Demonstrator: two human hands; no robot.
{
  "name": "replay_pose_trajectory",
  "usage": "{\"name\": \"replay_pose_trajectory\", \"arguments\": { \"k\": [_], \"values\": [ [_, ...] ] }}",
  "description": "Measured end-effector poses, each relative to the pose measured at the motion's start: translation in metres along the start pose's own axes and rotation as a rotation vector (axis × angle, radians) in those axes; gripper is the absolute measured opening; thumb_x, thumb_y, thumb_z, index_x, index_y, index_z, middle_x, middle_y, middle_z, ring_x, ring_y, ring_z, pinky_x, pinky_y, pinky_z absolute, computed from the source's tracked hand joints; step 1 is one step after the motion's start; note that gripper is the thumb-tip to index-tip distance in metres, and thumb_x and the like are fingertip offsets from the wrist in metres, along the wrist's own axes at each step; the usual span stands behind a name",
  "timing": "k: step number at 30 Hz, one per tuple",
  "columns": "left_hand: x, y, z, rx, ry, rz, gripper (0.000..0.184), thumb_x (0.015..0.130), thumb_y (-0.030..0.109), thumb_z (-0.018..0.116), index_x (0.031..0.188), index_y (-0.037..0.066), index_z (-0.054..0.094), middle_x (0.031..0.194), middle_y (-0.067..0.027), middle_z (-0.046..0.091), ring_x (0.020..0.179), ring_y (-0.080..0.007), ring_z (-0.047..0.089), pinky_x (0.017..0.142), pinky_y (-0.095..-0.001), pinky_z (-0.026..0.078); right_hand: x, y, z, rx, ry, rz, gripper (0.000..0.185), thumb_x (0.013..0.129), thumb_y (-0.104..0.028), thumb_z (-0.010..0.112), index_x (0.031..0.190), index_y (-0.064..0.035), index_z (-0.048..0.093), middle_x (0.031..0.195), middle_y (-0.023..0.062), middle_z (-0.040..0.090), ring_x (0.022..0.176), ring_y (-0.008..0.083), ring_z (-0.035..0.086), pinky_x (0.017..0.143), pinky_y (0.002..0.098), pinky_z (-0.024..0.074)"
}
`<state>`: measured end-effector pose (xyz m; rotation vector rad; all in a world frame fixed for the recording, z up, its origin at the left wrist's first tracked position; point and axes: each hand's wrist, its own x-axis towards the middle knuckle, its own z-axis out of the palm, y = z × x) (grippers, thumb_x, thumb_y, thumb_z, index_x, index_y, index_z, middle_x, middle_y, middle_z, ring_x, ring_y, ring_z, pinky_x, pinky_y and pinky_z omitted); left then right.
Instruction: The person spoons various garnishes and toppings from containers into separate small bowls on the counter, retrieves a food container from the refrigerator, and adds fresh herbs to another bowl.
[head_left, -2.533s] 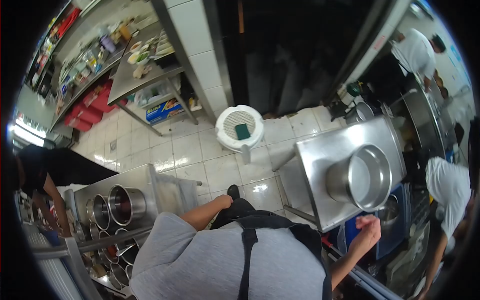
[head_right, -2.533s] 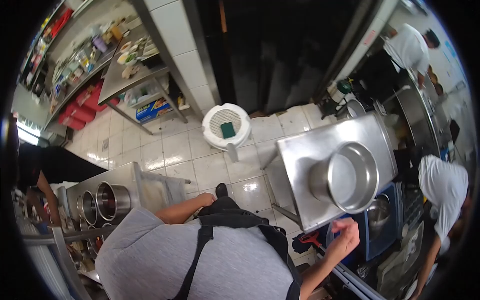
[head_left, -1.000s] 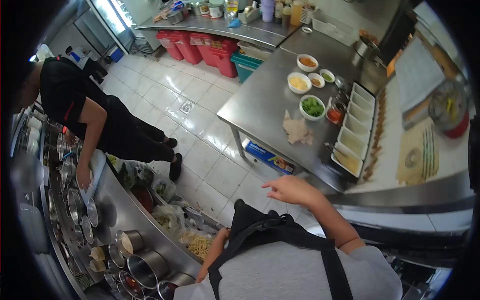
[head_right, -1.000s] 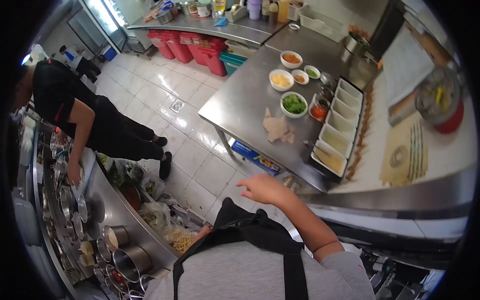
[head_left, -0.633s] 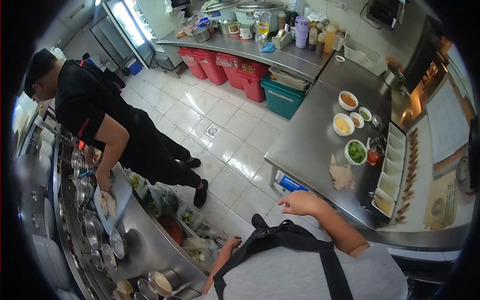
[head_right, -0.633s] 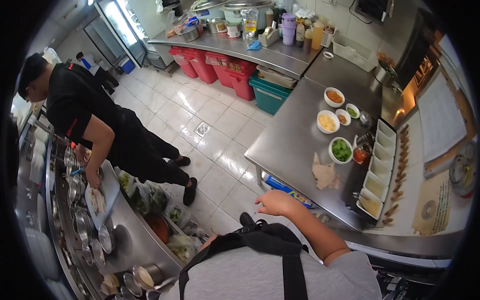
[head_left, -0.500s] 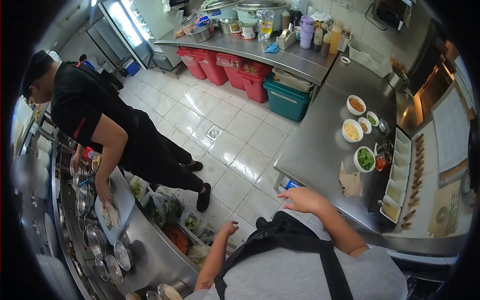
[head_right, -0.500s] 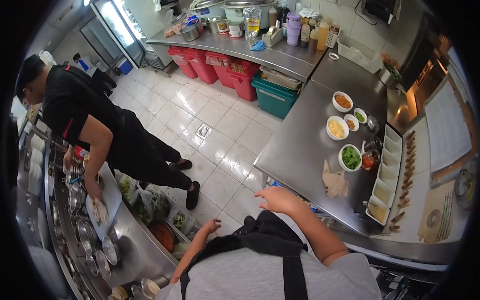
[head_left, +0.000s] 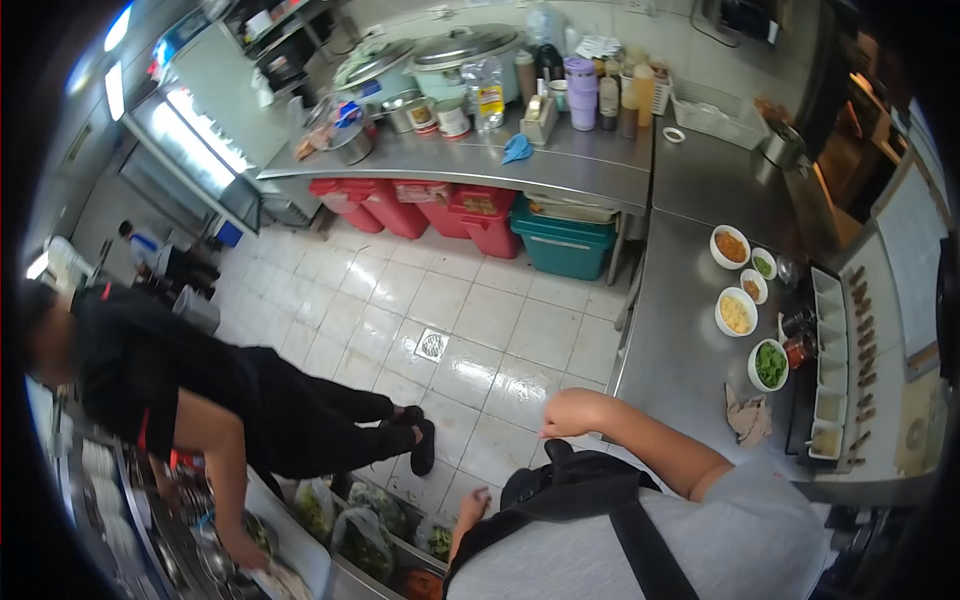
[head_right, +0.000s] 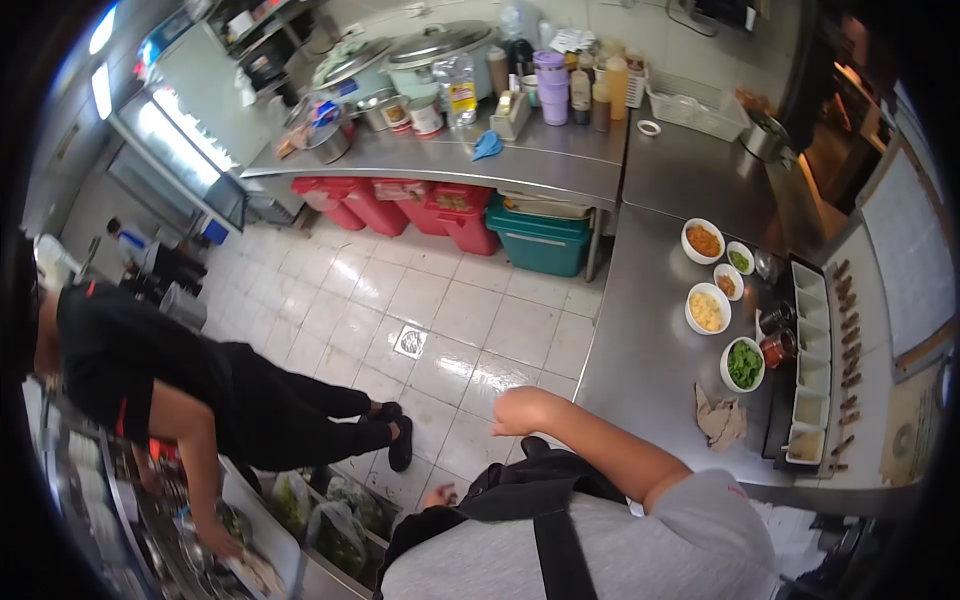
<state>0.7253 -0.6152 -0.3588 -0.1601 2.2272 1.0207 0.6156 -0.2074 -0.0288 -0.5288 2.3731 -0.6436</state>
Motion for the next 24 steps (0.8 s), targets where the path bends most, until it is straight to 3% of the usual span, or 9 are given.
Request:
{"name": "replay_pose_trajectory", "arguments": {
  "k": [1, 6, 10, 13, 15, 16, 21, 22, 24],
  "values": [
    [0.008, 0.006, 0.004, 0.400, 0.103, 0.060, 0.035, 0.082, 0.032, 0.066, 0.112, 0.014, 0.070, 0.087, -0.0133, 0.071, 0.082, -0.0264, 0.069, 0.075, -0.0426, 0.052, 0.012, -0.007, -0.012, -0.056, 0.057, -0.088, 0.038, 0.088, -0.041, 0.058, 0.075, -0.0070, 0.070, 0.069, 0.0147, 0.066, 0.070, 0.0351, 0.064, 0.066, 0.0467, 0.0489],
    [0.038, 0.016, -0.051, 0.487, -0.020, 0.102, 0.035, 0.081, 0.033, 0.066, 0.111, 0.015, 0.070, 0.088, -0.0130, 0.071, 0.083, -0.0269, 0.069, 0.076, -0.0423, 0.052, 0.064, -0.023, -0.053, -0.008, 0.047, -0.153, 0.034, 0.080, -0.035, 0.067, 0.073, -0.0019, 0.070, 0.072, 0.0207, 0.066, 0.073, 0.0395, 0.065, 0.069, 0.0493, 0.0513],
    [0.091, 0.043, -0.109, 0.585, -0.133, 0.143, 0.034, 0.081, 0.034, 0.067, 0.110, 0.016, 0.071, 0.090, -0.0127, 0.071, 0.085, -0.0273, 0.069, 0.077, -0.0419, 0.053, 0.095, -0.005, -0.057, 0.021, 0.160, 0.021, 0.026, 0.074, -0.029, 0.069, 0.071, -0.0033, 0.069, 0.070, 0.0192, 0.065, 0.072, 0.0390, 0.064, 0.067, 0.0496, 0.0504],
    [0.165, 0.082, -0.158, 0.685, -0.199, 0.205, 0.034, 0.080, 0.034, 0.068, 0.109, 0.017, 0.071, 0.092, -0.0125, 0.072, 0.085, -0.0276, 0.069, 0.078, -0.0416, 0.053, 0.107, 0.006, -0.065, 0.223, 0.269, -0.010, 0.020, 0.070, -0.025, 0.069, 0.071, -0.0051, 0.068, 0.071, 0.0170, 0.066, 0.073, 0.0380, 0.064, 0.066, 0.0494, 0.0501],
    [0.211, 0.102, -0.180, 0.751, -0.255, 0.234, 0.033, 0.080, 0.035, 0.068, 0.108, 0.017, 0.071, 0.092, -0.0124, 0.072, 0.086, -0.0278, 0.069, 0.079, -0.0414, 0.053, 0.112, 0.008, -0.074, 0.034, 0.030, 0.156, 0.029, 0.080, -0.030, 0.069, 0.103, -0.0113, 0.067, 0.097, 0.0134, 0.069, 0.095, 0.0338, 0.064, 0.080, 0.0462, 0.0502],
    [0.232, 0.113, -0.188, 0.782, -0.283, 0.247, 0.033, 0.080, 0.035, 0.068, 0.108, 0.017, 0.071, 0.093, -0.0123, 0.072, 0.086, -0.0279, 0.069, 0.079, -0.0413, 0.054, 0.108, 0.007, -0.082, 0.055, 0.023, 0.191, 0.034, 0.082, -0.029, 0.069, 0.109, -0.0104, 0.065, 0.099, 0.0143, 0.068, 0.097, 0.0346, 0.063, 0.083, 0.0462, 0.0498],
    [0.313, 0.167, -0.220, 0.840, -0.319, 0.216, 0.033, 0.079, 0.036, 0.069, 0.107, 0.018, 0.072, 0.095, -0.0120, 0.072, 0.088, -0.0284, 0.069, 0.080, -0.0409, 0.054, 0.090, 0.031, -0.092, 0.216, 0.294, 0.194, 0.035, 0.084, -0.031, 0.067, 0.113, -0.0110, 0.065, 0.098, 0.0121, 0.069, 0.095, 0.0325, 0.064, 0.082, 0.0432, 0.0501],
    [0.339, 0.186, -0.227, 0.728, -0.167, 0.107, 0.033, 0.078, 0.032, 0.071, 0.108, 0.017, 0.071, 0.096, -0.0139, 0.072, 0.090, -0.0309, 0.069, 0.081, -0.0414, 0.054, 0.086, 0.040, -0.093, 0.300, 0.308, 0.248, 0.035, 0.084, -0.031, 0.066, 0.113, -0.0109, 0.065, 0.096, 0.0110, 0.070, 0.094, 0.0314, 0.065, 0.082, 0.0425, 0.0502],
    [0.392, 0.235, -0.246, 0.621, -0.097, 0.174, 0.035, 0.076, 0.027, 0.072, 0.108, 0.014, 0.071, 0.097, -0.0201, 0.070, 0.093, -0.0354, 0.067, 0.084, -0.0429, 0.053, 0.079, 0.065, -0.092, 0.374, 0.315, 0.299, 0.035, 0.085, -0.032, 0.066, 0.113, -0.0109, 0.065, 0.095, 0.0099, 0.070, 0.092, 0.0304, 0.065, 0.081, 0.0419, 0.0502]
  ]
}}
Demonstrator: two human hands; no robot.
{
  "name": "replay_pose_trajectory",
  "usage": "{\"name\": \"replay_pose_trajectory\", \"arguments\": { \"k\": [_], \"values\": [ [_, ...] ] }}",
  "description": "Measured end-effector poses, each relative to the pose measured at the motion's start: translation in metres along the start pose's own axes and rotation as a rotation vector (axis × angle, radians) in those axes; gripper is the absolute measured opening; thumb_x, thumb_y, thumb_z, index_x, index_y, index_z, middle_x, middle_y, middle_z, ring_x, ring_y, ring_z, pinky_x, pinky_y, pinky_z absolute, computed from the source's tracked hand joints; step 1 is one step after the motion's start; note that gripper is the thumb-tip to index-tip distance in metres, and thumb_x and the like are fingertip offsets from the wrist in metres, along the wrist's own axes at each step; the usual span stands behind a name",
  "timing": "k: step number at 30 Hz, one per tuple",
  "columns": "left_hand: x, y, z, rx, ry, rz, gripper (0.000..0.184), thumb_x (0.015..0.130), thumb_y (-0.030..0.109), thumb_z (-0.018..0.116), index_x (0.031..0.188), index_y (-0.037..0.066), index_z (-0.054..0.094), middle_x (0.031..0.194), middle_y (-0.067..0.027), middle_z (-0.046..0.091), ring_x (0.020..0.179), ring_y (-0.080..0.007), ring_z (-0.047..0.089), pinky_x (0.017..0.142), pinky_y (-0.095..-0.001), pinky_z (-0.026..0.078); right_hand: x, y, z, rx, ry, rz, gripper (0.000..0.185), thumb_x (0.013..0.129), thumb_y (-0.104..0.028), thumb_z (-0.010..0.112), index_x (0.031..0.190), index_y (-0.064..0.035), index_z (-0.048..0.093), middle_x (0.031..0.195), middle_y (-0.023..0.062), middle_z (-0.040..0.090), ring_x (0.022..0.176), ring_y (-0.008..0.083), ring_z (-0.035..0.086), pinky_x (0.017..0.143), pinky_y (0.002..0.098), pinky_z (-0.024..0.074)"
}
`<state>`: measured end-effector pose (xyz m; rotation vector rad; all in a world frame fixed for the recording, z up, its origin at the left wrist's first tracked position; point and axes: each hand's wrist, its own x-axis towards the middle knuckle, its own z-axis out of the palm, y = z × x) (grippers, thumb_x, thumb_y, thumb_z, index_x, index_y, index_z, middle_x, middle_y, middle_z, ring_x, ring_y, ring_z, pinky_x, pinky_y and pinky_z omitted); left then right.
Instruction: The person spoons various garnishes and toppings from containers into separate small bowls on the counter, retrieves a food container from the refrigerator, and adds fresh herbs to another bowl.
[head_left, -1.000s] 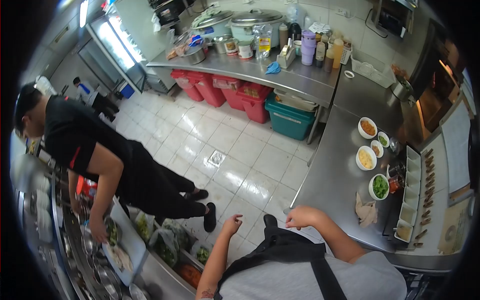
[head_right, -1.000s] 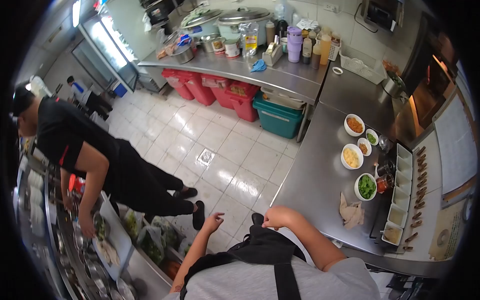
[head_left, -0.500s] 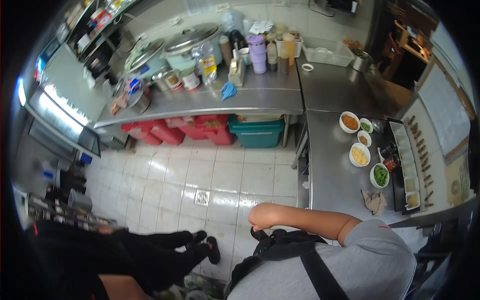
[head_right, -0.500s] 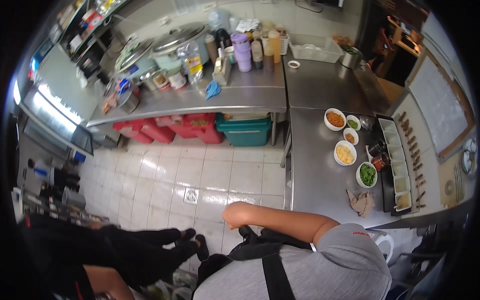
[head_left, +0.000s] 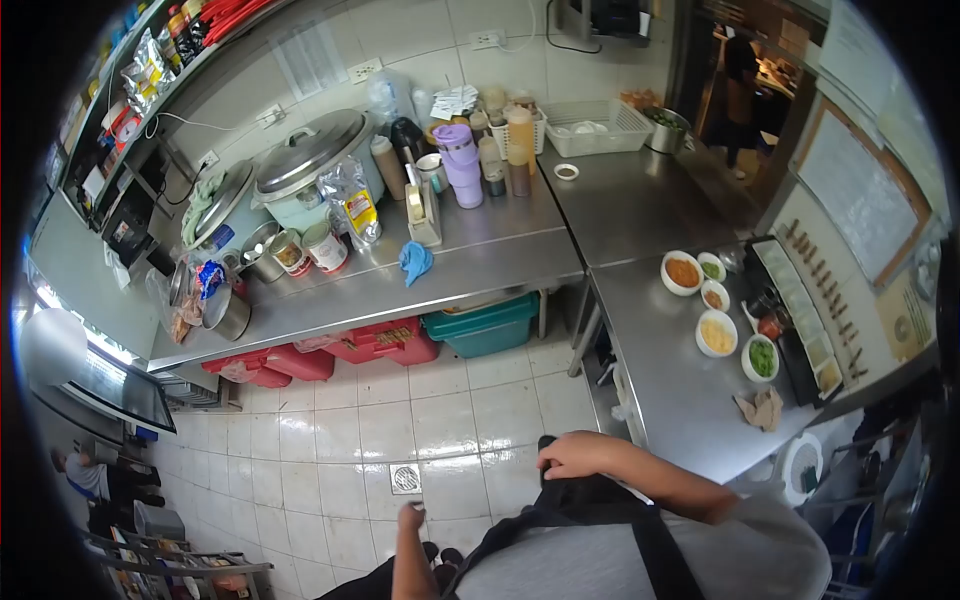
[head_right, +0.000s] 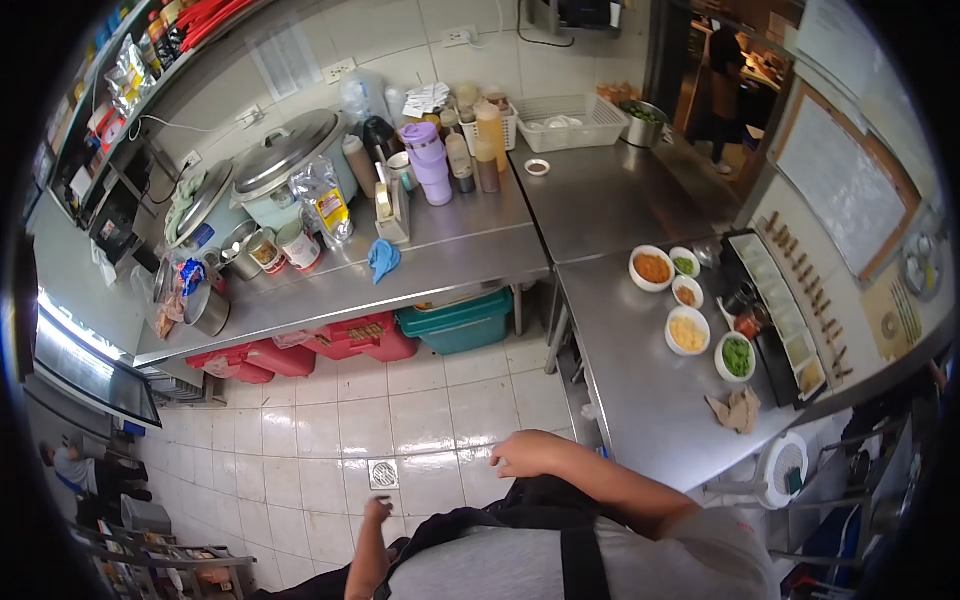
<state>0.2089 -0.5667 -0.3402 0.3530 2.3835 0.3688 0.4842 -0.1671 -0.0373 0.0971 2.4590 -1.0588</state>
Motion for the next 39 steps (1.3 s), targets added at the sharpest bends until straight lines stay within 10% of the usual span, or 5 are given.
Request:
{"name": "replay_pose_trajectory", "arguments": {
  "k": [7, 11, 25, 27, 39],
  "values": [
    [0.102, 0.109, -0.006, 0.013, 0.099, 0.153, 0.034, 0.077, 0.013, 0.069, 0.111, 0.015, 0.071, 0.076, -0.0112, 0.071, 0.061, -0.0182, 0.067, 0.055, -0.0336, 0.054, 0.014, 0.076, -0.054, 0.051, 0.235, 0.160, 0.035, 0.083, -0.033, 0.065, 0.110, -0.0108, 0.067, 0.097, 0.0132, 0.070, 0.093, 0.0335, 0.066, 0.082, 0.0434, 0.0514],
    [0.102, 0.202, 0.047, -0.198, -0.585, 0.204, 0.041, 0.077, 0.020, 0.075, 0.115, 0.007, 0.068, 0.092, -0.0153, 0.071, 0.069, -0.0192, 0.068, 0.062, -0.0362, 0.056, 0.012, 0.083, -0.110, 0.144, 0.371, 0.215, 0.037, 0.087, -0.032, 0.064, 0.116, -0.0093, 0.064, 0.096, 0.0104, 0.071, 0.092, 0.0305, 0.066, 0.082, 0.0397, 0.0510],
    [0.203, 0.413, -0.002, 0.275, -0.859, 0.932, 0.040, 0.088, 0.032, 0.063, 0.125, 0.016, 0.063, 0.127, -0.0121, 0.061, 0.120, -0.0284, 0.056, 0.103, -0.0362, 0.043, 0.018, 0.116, -0.155, 0.322, 0.632, 0.356, 0.035, 0.092, -0.036, 0.058, 0.118, -0.0131, 0.063, 0.097, 0.0112, 0.070, 0.092, 0.0296, 0.067, 0.082, 0.0385, 0.0509],
    [0.188, 0.450, 0.010, -0.077, -1.033, 0.421, 0.038, 0.096, 0.028, 0.055, 0.131, 0.013, 0.058, 0.130, -0.0105, 0.059, 0.120, -0.0224, 0.055, 0.104, -0.0325, 0.040, 0.019, 0.128, -0.160, 0.302, 0.672, 0.436, 0.034, 0.091, -0.034, 0.059, 0.118, -0.0132, 0.063, 0.096, 0.0122, 0.070, 0.090, 0.0297, 0.067, 0.081, 0.0385, 0.0511],
    [0.087, 0.697, -0.102, 0.373, -1.670, 0.680, 0.056, 0.102, 0.046, 0.038, 0.143, 0.009, 0.038, 0.137, -0.0060, 0.052, 0.126, -0.0169, 0.048, 0.104, -0.0296, 0.036, 0.073, 0.146, -0.171, 0.434, 0.902, 0.773, 0.032, 0.089, -0.039, 0.057, 0.106, -0.0140, 0.065, 0.096, 0.0130, 0.070, 0.090, 0.0352, 0.066, 0.079, 0.0447, 0.0515]
  ]
}}
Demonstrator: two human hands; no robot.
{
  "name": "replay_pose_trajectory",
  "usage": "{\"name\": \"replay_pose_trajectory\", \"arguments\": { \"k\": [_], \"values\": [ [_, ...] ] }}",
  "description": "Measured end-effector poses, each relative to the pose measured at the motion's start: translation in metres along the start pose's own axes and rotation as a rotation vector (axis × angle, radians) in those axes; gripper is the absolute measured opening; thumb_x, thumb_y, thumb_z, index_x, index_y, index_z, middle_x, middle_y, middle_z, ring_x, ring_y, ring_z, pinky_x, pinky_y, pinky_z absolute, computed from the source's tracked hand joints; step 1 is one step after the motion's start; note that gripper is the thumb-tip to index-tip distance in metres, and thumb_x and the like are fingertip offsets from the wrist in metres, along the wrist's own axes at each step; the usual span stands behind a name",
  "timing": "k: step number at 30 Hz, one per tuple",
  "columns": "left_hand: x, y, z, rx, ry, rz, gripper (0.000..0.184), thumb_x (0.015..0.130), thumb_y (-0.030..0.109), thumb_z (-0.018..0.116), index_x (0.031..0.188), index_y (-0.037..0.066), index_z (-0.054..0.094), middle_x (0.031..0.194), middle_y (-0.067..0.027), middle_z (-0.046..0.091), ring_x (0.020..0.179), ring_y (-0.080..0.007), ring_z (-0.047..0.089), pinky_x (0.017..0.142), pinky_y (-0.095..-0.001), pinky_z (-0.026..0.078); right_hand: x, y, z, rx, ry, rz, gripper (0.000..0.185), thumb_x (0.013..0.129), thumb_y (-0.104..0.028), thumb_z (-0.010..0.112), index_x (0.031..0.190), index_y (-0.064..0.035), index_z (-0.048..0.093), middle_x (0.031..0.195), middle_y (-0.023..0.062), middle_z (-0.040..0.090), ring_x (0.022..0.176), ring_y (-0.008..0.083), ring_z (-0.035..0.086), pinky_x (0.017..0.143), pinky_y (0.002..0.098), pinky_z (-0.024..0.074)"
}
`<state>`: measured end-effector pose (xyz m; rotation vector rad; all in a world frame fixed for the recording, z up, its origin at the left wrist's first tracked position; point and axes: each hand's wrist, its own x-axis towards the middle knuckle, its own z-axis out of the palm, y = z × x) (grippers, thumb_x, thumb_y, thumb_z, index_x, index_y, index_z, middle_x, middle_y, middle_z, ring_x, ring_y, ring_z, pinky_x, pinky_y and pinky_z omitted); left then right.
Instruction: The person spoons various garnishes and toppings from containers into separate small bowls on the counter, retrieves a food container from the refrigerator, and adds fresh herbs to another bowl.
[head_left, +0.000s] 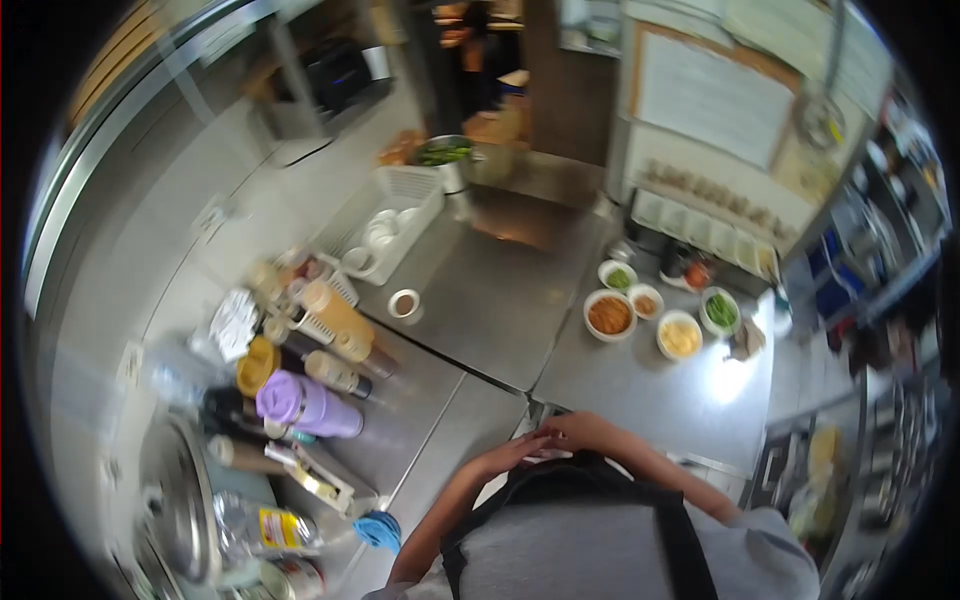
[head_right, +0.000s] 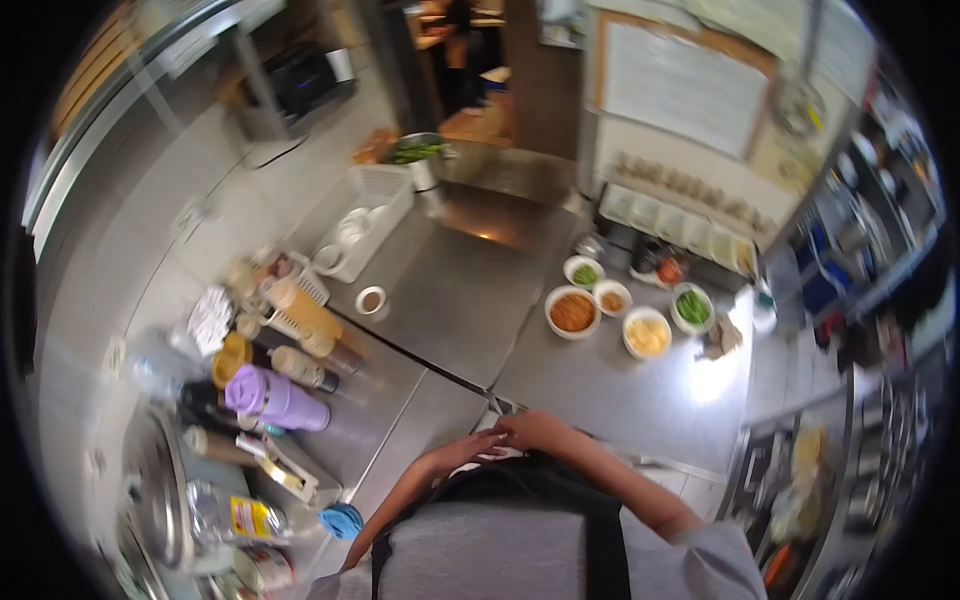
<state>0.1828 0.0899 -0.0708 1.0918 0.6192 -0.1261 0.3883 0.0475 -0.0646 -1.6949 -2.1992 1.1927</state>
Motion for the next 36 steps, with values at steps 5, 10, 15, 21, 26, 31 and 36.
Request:
{"name": "replay_pose_trajectory", "arguments": {
  "k": [5, 10, 15, 21, 26, 31, 36],
  "values": [
    [0.004, 0.000, -0.016, 0.278, -0.240, 0.073, 0.067, 0.101, 0.050, 0.041, 0.150, 0.005, 0.030, 0.150, -0.0086, 0.037, 0.139, -0.0201, 0.031, 0.114, -0.0318, 0.021, -0.023, 0.032, 0.011, 0.149, 0.030, 0.129, 0.034, 0.087, -0.037, 0.059, 0.111, -0.0150, 0.066, 0.100, 0.0163, 0.069, 0.095, 0.0365, 0.064, 0.086, 0.0456, 0.0497],
    [-0.002, 0.068, 0.018, 0.289, -0.323, 0.079, 0.067, 0.100, 0.049, 0.043, 0.148, 0.004, 0.033, 0.150, -0.0104, 0.036, 0.140, -0.0195, 0.030, 0.115, -0.0300, 0.018, -0.073, 0.033, 0.016, 0.074, 0.199, 0.313, 0.033, 0.086, -0.032, 0.060, 0.113, -0.0160, 0.067, 0.102, 0.0151, 0.069, 0.097, 0.0343, 0.065, 0.087, 0.0452, 0.0495],
    [0.034, 0.065, 0.029, 0.259, -0.467, 0.108, 0.067, 0.100, 0.049, 0.043, 0.147, 0.003, 0.035, 0.147, -0.0110, 0.039, 0.138, -0.0203, 0.033, 0.114, -0.0308, 0.020, -0.097, 0.038, 0.015, 0.017, 0.126, 0.358, 0.036, 0.079, -0.010, 0.064, 0.115, -0.0111, 0.063, 0.098, 0.0136, 0.070, 0.095, 0.0350, 0.065, 0.083, 0.0433, 0.0505],
    [0.069, 0.066, 0.045, 0.293, -0.448, 0.156, 0.066, 0.100, 0.049, 0.043, 0.146, 0.002, 0.035, 0.146, -0.0114, 0.041, 0.137, -0.0196, 0.035, 0.113, -0.0300, 0.021, -0.117, 0.052, -0.013, 0.008, 0.143, 0.385, 0.039, 0.078, -0.015, 0.061, 0.117, -0.0154, 0.066, 0.104, 0.0139, 0.070, 0.101, 0.0326, 0.065, 0.089, 0.0426, 0.0496],
    [0.085, 0.081, 0.066, 0.160, -0.398, 0.007, 0.067, 0.100, 0.049, 0.043, 0.146, 0.001, 0.036, 0.146, -0.0120, 0.040, 0.137, -0.0201, 0.034, 0.114, -0.0302, 0.021, -0.120, 0.086, -0.025, 0.038, 0.152, 0.310, 0.038, 0.081, -0.011, 0.062, 0.118, -0.0142, 0.065, 0.105, 0.0133, 0.070, 0.097, 0.0329, 0.065, 0.087, 0.0415, 0.0501],
    [0.100, 0.071, 0.066, 0.211, -0.187, 0.006, 0.063, 0.100, 0.048, 0.046, 0.144, 0.003, 0.041, 0.141, -0.0114, 0.048, 0.133, -0.0199, 0.041, 0.111, -0.0299, 0.026, -0.160, 0.105, -0.110, 0.275, 0.393, 0.188, 0.029, 0.085, -0.018, 0.065, 0.113, -0.0110, 0.067, 0.096, 0.0140, 0.071, 0.088, 0.0304, 0.068, 0.079, 0.0402, 0.0521],
    [0.094, 0.052, 0.026, 0.525, 0.637, 0.212, 0.044, 0.096, 0.033, 0.055, 0.130, 0.005, 0.055, 0.127, -0.0158, 0.059, 0.125, -0.0274, 0.049, 0.108, -0.0354, 0.034, -0.198, 0.209, -0.205, 0.108, 1.069, 0.512, 0.016, 0.084, -0.013, 0.067, 0.099, -0.0110, 0.071, 0.087, 0.0118, 0.070, 0.077, 0.0246, 0.067, 0.071, 0.0359, 0.0530]
  ]
}}
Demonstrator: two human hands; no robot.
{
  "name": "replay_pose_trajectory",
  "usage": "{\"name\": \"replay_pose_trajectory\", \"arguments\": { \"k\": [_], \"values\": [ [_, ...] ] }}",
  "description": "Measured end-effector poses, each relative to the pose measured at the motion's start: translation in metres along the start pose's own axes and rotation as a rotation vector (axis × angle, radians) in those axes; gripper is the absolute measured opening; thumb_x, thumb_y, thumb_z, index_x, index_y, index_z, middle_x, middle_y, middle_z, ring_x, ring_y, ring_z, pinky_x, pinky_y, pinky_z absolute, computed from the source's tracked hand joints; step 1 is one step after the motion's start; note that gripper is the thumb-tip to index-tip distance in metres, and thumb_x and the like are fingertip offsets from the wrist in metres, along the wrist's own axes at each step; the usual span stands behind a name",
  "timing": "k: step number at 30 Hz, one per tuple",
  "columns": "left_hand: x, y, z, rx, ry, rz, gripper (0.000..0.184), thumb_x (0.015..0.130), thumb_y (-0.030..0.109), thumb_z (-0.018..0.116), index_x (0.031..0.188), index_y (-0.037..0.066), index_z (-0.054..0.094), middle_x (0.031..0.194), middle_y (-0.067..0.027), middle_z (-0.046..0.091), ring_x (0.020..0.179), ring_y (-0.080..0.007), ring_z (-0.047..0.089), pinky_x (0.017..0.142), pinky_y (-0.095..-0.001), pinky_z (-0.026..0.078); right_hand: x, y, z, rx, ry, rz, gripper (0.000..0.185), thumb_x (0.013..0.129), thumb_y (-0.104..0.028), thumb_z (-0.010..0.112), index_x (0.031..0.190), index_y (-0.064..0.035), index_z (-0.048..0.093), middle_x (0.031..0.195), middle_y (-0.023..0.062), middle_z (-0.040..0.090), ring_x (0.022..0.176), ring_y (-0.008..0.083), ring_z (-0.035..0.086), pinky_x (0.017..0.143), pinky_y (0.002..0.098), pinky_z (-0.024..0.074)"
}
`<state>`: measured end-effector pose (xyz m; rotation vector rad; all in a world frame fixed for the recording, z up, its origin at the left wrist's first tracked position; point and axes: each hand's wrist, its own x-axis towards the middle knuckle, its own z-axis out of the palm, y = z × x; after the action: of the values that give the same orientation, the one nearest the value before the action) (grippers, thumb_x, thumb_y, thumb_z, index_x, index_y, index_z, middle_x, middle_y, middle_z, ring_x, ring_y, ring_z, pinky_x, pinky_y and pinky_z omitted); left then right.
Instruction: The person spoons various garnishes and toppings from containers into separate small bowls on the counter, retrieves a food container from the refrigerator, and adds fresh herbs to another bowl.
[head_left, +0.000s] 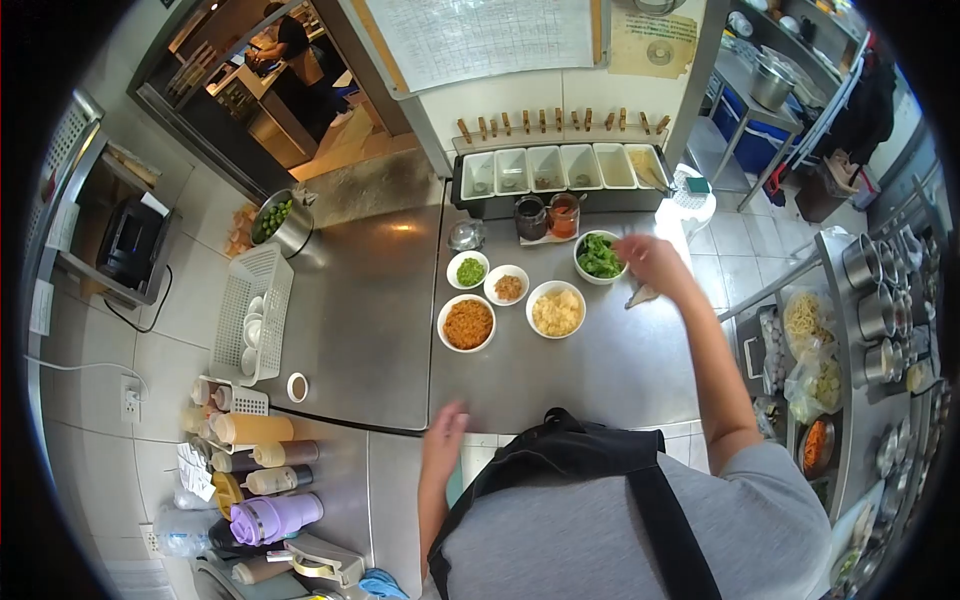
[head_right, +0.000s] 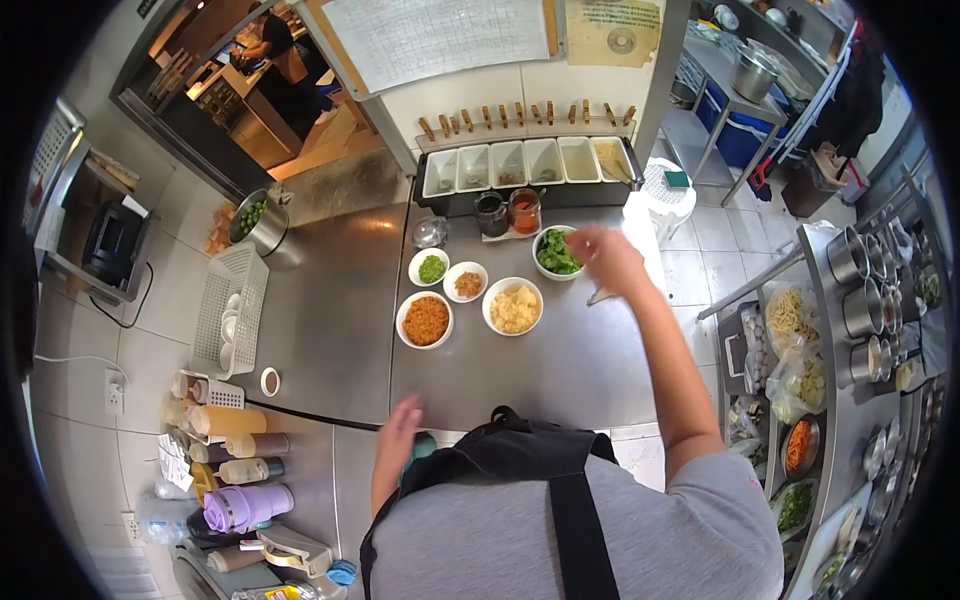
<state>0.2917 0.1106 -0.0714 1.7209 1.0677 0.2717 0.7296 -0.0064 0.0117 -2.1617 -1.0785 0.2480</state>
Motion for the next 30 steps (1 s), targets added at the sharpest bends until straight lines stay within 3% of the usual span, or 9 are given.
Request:
{"name": "replay_pose_trajectory", "arguments": {
  "k": [1, 2, 3, 4, 7, 10, 13, 24, 30],
  "values": [
    [0.000, -0.009, -0.006, 0.228, 0.193, 0.018, 0.040, 0.095, 0.029, 0.056, 0.128, 0.005, 0.056, 0.126, -0.0175, 0.058, 0.124, -0.0310, 0.048, 0.107, -0.0386, 0.034, 0.022, 0.015, -0.018, 0.040, 0.147, -0.093, 0.015, 0.084, -0.016, 0.067, 0.098, -0.0107, 0.071, 0.086, 0.0117, 0.070, 0.076, 0.0260, 0.067, 0.071, 0.0372, 0.0533],
    [0.001, -0.018, -0.012, 0.456, 0.388, 0.036, 0.037, 0.094, 0.025, 0.057, 0.126, 0.005, 0.057, 0.126, -0.0192, 0.057, 0.122, -0.0346, 0.048, 0.106, -0.0418, 0.035, 0.045, 0.036, -0.025, -0.012, 0.294, -0.015, 0.019, 0.084, -0.018, 0.068, 0.101, -0.0101, 0.070, 0.093, 0.0126, 0.068, 0.082, 0.0289, 0.066, 0.075, 0.0401, 0.0528],
    [0.001, -0.037, -0.016, 0.481, 0.514, 0.028, 0.037, 0.093, 0.023, 0.057, 0.126, 0.005, 0.056, 0.129, -0.0195, 0.054, 0.122, -0.0367, 0.046, 0.105, -0.0446, 0.035, 0.067, 0.069, -0.027, -0.203, 0.411, -0.036, 0.029, 0.083, -0.020, 0.069, 0.111, -0.0116, 0.066, 0.103, 0.0150, 0.064, 0.092, 0.0325, 0.065, 0.081, 0.0422, 0.0516],
    [0.000, -0.057, -0.016, 0.505, 0.641, 0.019, 0.037, 0.092, 0.020, 0.058, 0.126, 0.005, 0.056, 0.131, -0.0199, 0.051, 0.121, -0.0387, 0.045, 0.105, -0.0474, 0.035, 0.080, 0.086, -0.030, -0.305, 0.425, 0.062, 0.041, 0.083, -0.026, 0.071, 0.120, -0.0121, 0.061, 0.108, 0.0166, 0.061, 0.100, 0.0343, 0.063, 0.086, 0.0426, 0.0503],
    [-0.007, -0.082, -0.012, 0.656, 0.753, 0.023, 0.043, 0.090, 0.021, 0.059, 0.130, 0.007, 0.053, 0.136, -0.0199, 0.046, 0.126, -0.0393, 0.042, 0.105, -0.0480, 0.035, 0.118, 0.128, -0.023, -0.346, 0.370, 0.178, 0.048, 0.082, -0.031, 0.071, 0.124, -0.0120, 0.058, 0.104, 0.0187, 0.065, 0.100, 0.0360, 0.063, 0.087, 0.0429, 0.0502],
    [-0.009, -0.081, 0.005, 0.726, 0.779, -0.001, 0.049, 0.090, 0.020, 0.059, 0.135, 0.007, 0.048, 0.141, -0.0203, 0.041, 0.133, -0.0409, 0.035, 0.108, -0.0501, 0.031, 0.137, 0.149, -0.019, -0.244, 0.185, 0.301, 0.045, 0.084, -0.032, 0.068, 0.122, -0.0093, 0.061, 0.102, 0.0209, 0.068, 0.099, 0.0374, 0.064, 0.087, 0.0440, 0.0498],
    [-0.006, -0.071, 0.016, 0.833, 0.776, -0.107, 0.058, 0.087, 0.018, 0.061, 0.141, 0.007, 0.041, 0.143, -0.0204, 0.039, 0.137, -0.0411, 0.029, 0.112, -0.0499, 0.025, 0.144, 0.154, -0.027, -0.241, 0.230, 0.198, 0.034, 0.086, -0.029, 0.064, 0.111, -0.0064, 0.069, 0.099, 0.0210, 0.069, 0.095, 0.0384, 0.065, 0.085, 0.0450, 0.0507],
    [0.001, -0.060, 0.023, 0.946, 0.781, -0.184, 0.070, 0.079, 0.015, 0.069, 0.141, 0.006, 0.036, 0.144, -0.0184, 0.039, 0.137, -0.0395, 0.029, 0.115, -0.0498, 0.022, 0.122, 0.108, -0.071, -0.227, 0.284, 0.067, 0.034, 0.085, -0.019, 0.065, 0.117, -0.0096, 0.067, 0.088, 0.0180, 0.070, 0.085, 0.0354, 0.066, 0.077, 0.0423, 0.0519],
    [0.003, -0.063, 0.021, 0.943, 0.782, -0.200, 0.076, 0.074, 0.017, 0.074, 0.140, 0.006, 0.037, 0.143, -0.0189, 0.039, 0.138, -0.0394, 0.029, 0.116, -0.0492, 0.021, 0.151, 0.088, -0.020, -0.267, 0.170, 0.038, 0.032, 0.084, -0.024, 0.066, 0.115, -0.0138, 0.068, 0.091, 0.0207, 0.069, 0.089, 0.0389, 0.065, 0.081, 0.0459, 0.0514]
  ]
}}
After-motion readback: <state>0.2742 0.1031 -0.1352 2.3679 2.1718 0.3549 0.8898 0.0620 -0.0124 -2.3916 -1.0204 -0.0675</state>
